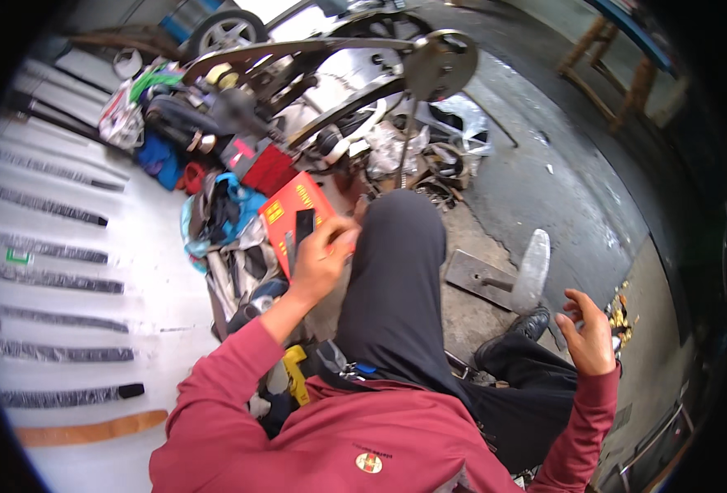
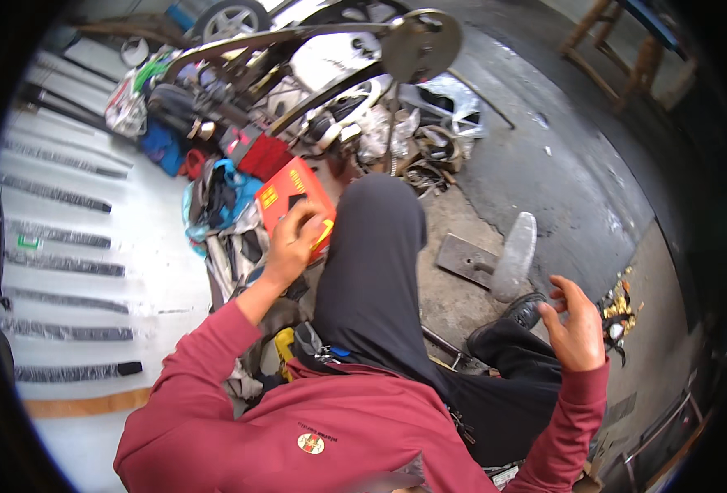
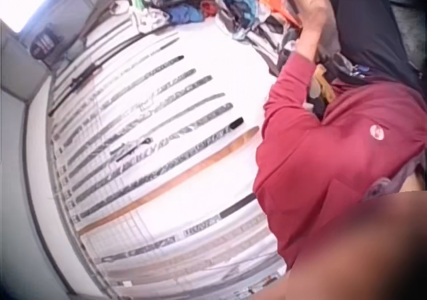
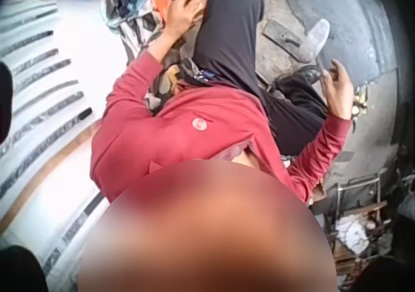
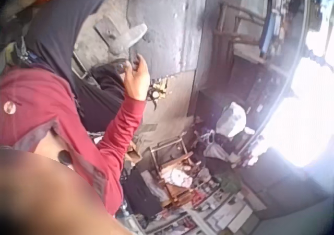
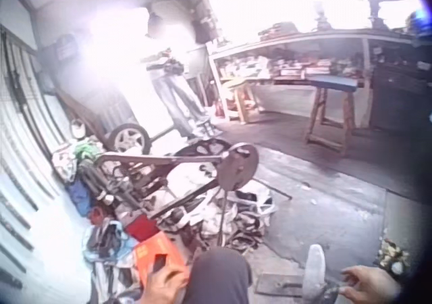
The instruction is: The person sits on the floor in a workshop and uses a flat metal tool to scrape and smooth the soles of black shoes. They handle multiple shoes one at a time, turning them over to work on different areas of the soles and placing finished shoes aside.
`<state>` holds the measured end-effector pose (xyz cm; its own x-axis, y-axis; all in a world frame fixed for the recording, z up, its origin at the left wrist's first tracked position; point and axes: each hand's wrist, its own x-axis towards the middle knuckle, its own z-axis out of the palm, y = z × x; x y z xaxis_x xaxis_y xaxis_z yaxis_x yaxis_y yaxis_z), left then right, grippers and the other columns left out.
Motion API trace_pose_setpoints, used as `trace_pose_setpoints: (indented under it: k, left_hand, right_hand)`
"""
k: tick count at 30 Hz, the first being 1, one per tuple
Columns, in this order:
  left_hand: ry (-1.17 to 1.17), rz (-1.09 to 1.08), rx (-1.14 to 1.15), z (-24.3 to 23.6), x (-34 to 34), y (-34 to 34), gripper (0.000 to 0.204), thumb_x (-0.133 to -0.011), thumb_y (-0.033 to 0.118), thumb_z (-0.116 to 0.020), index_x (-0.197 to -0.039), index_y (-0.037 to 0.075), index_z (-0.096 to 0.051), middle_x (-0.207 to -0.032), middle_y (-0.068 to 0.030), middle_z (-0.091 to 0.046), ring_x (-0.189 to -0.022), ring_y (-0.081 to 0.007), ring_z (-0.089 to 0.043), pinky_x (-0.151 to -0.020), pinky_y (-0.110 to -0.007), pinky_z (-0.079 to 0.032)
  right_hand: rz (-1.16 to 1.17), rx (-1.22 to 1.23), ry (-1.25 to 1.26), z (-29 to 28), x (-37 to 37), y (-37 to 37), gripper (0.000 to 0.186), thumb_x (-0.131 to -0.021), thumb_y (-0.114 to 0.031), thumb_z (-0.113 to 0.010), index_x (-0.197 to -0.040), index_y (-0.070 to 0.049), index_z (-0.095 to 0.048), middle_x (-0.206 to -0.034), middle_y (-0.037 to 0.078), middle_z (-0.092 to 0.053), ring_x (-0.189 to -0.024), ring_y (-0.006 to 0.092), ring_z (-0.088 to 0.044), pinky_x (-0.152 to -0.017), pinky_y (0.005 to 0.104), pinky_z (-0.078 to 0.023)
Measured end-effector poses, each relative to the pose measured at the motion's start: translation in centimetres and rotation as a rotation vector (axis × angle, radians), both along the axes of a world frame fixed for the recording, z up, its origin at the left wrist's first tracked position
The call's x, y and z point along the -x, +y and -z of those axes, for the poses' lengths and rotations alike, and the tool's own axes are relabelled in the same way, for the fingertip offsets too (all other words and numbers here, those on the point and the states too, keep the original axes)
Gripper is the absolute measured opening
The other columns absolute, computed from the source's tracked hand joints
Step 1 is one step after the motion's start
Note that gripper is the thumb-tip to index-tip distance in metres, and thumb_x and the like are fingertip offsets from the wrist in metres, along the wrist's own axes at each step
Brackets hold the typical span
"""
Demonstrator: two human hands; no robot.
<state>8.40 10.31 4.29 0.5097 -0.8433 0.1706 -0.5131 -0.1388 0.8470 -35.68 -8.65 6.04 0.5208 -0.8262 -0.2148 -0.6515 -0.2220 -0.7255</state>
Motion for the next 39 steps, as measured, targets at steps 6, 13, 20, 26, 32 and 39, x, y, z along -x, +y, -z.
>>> trace_pose_setpoints:
  k: [6, 13, 20, 26, 32, 39]
  left_hand:
    - [1.146, -0.684, -0.79, 6.3, 3.7, 29.8, 0.048, -0.112, 0.052, -0.042, -0.098, 0.01, -0.06, -0.08, -0.0064, -0.067, -0.067, -0.0235, -0.066, -0.067, -0.04, -0.056]
    - [1.615, -0.723, -1.178, 3.6, 12.9, 35.8, 0.043, -0.113, 0.031, -0.043, -0.134, -0.001, -0.063, -0.133, -0.0152, -0.068, -0.122, -0.0289, -0.064, -0.112, -0.05, -0.047]
    - [1.667, -0.647, -1.129, 0.9, 16.0, 34.9, 0.044, -0.113, 0.032, -0.044, -0.133, 0.0, -0.064, -0.131, -0.0147, -0.069, -0.12, -0.0283, -0.064, -0.11, -0.049, -0.047]
    - [1.684, -0.613, -1.123, 0.9, 16.1, 35.9, 0.044, -0.112, 0.034, -0.045, -0.133, 0.0, -0.064, -0.13, -0.0142, -0.069, -0.119, -0.0279, -0.065, -0.108, -0.049, -0.048]
    - [1.664, -0.601, -1.149, 0.1, 14.2, 36.6, 0.045, -0.112, 0.036, -0.045, -0.132, 0.001, -0.065, -0.129, -0.0138, -0.07, -0.117, -0.0274, -0.065, -0.106, -0.048, -0.049]
    - [1.593, -0.58, -1.202, -0.9, 11.2, 36.1, 0.046, -0.111, 0.038, -0.046, -0.132, 0.001, -0.066, -0.128, -0.0132, -0.07, -0.115, -0.0269, -0.066, -0.104, -0.047, -0.05]
  right_hand:
    - [0.0, -0.127, 0.063, 1.7, -0.7, -0.3, 0.045, -0.09, -0.006, -0.074, -0.133, 0.002, -0.063, -0.104, 0.015, -0.072, -0.085, 0.0173, -0.068, -0.073, 0.0322, -0.055]
    - [-0.068, -0.114, 0.14, 4.3, -1.2, -1.1, 0.042, -0.094, -0.01, -0.072, -0.134, 0.002, -0.063, -0.103, 0.013, -0.072, -0.086, 0.0166, -0.067, -0.078, 0.0321, -0.054]
    - [0.072, -0.225, 0.041, 6.8, -0.8, -1.9, 0.043, -0.106, -0.028, -0.061, -0.141, -0.003, -0.059, -0.105, 0.005, -0.069, -0.085, 0.0104, -0.062, -0.066, 0.0245, -0.048]
    - [0.103, -0.361, 0.013, 8.6, -0.8, -0.9, 0.053, -0.109, -0.042, -0.055, -0.142, -0.001, -0.058, -0.108, 0.004, -0.066, -0.084, 0.0086, -0.063, -0.06, 0.0222, -0.047]
    - [0.101, -0.48, -0.009, 9.3, -0.6, 0.4, 0.046, -0.109, -0.044, -0.056, -0.126, -0.001, -0.062, -0.098, 0.002, -0.065, -0.084, 0.0093, -0.064, -0.058, 0.0234, -0.047]
    - [0.147, -0.49, 0.043, 5.9, -2.5, 5.5, 0.029, -0.105, -0.028, -0.064, -0.108, 0.0, -0.067, -0.093, 0.004, -0.07, -0.077, 0.009, -0.061, -0.063, 0.0251, -0.046]
